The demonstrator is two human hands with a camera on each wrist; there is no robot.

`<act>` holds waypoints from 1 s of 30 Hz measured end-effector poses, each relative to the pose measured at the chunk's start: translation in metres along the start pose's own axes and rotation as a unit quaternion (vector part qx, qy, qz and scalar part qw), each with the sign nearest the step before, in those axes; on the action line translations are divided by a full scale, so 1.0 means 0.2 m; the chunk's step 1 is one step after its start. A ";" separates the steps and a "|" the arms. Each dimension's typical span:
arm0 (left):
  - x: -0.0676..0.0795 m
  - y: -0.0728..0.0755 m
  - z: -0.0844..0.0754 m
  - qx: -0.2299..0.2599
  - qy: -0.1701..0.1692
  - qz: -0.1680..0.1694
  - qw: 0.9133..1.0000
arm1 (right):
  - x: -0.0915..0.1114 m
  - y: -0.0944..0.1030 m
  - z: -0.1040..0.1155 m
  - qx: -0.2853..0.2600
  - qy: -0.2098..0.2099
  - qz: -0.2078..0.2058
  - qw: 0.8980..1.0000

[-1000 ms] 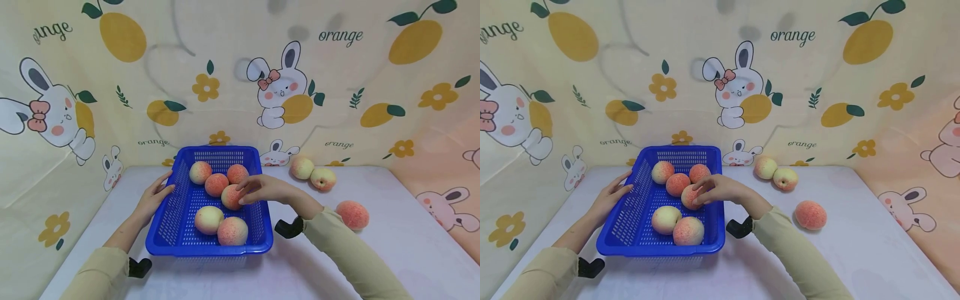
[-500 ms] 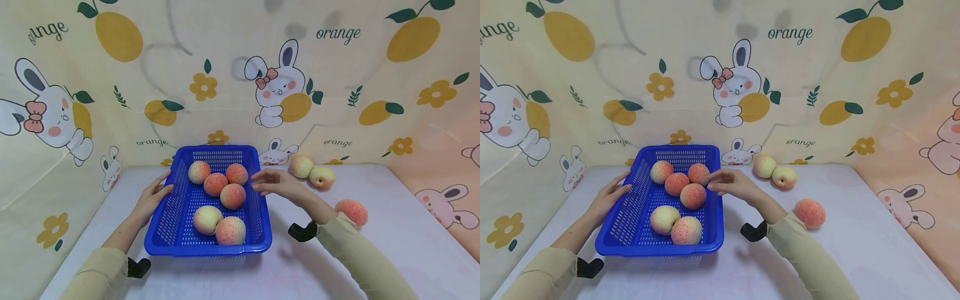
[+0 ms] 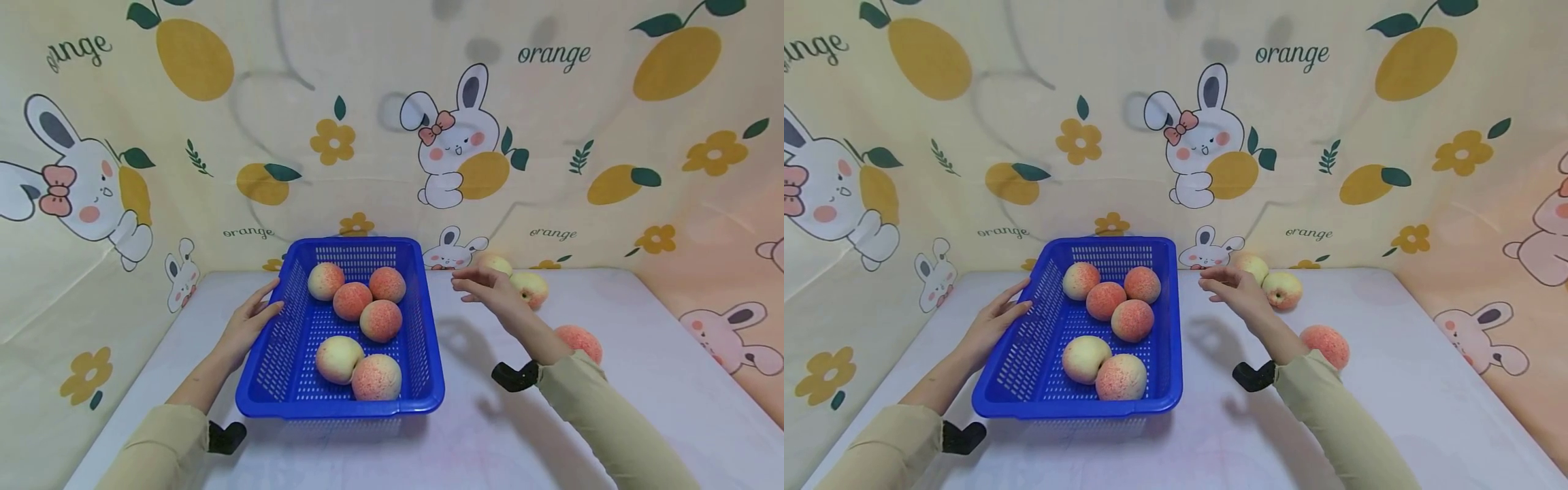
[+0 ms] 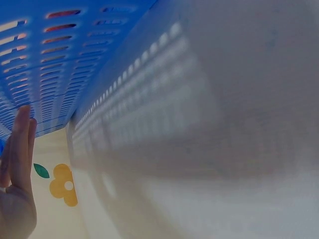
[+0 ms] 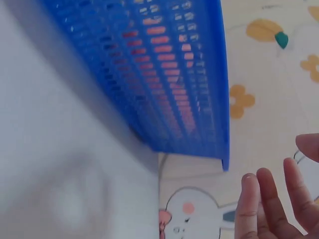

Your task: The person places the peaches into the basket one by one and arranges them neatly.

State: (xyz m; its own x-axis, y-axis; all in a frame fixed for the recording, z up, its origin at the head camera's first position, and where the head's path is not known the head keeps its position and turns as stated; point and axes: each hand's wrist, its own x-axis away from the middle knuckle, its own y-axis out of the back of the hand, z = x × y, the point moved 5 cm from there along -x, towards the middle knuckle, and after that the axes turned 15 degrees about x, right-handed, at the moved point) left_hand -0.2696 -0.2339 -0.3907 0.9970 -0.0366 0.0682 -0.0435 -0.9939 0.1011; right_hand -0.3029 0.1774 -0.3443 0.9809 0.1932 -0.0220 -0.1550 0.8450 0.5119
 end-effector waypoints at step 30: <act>0.01 0.00 -0.01 0.007 -0.004 0.001 1.000 | -0.01 0.24 -0.22 0.103 -0.095 -0.137 0.981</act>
State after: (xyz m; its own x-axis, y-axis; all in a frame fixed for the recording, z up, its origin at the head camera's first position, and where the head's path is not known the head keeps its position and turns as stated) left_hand -0.2679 -0.2338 -0.3887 0.9974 -0.0403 0.0605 -0.0454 -0.9952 0.0862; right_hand -0.3170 0.2396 -0.3566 0.9897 -0.1393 -0.0323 0.1247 0.7302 0.6718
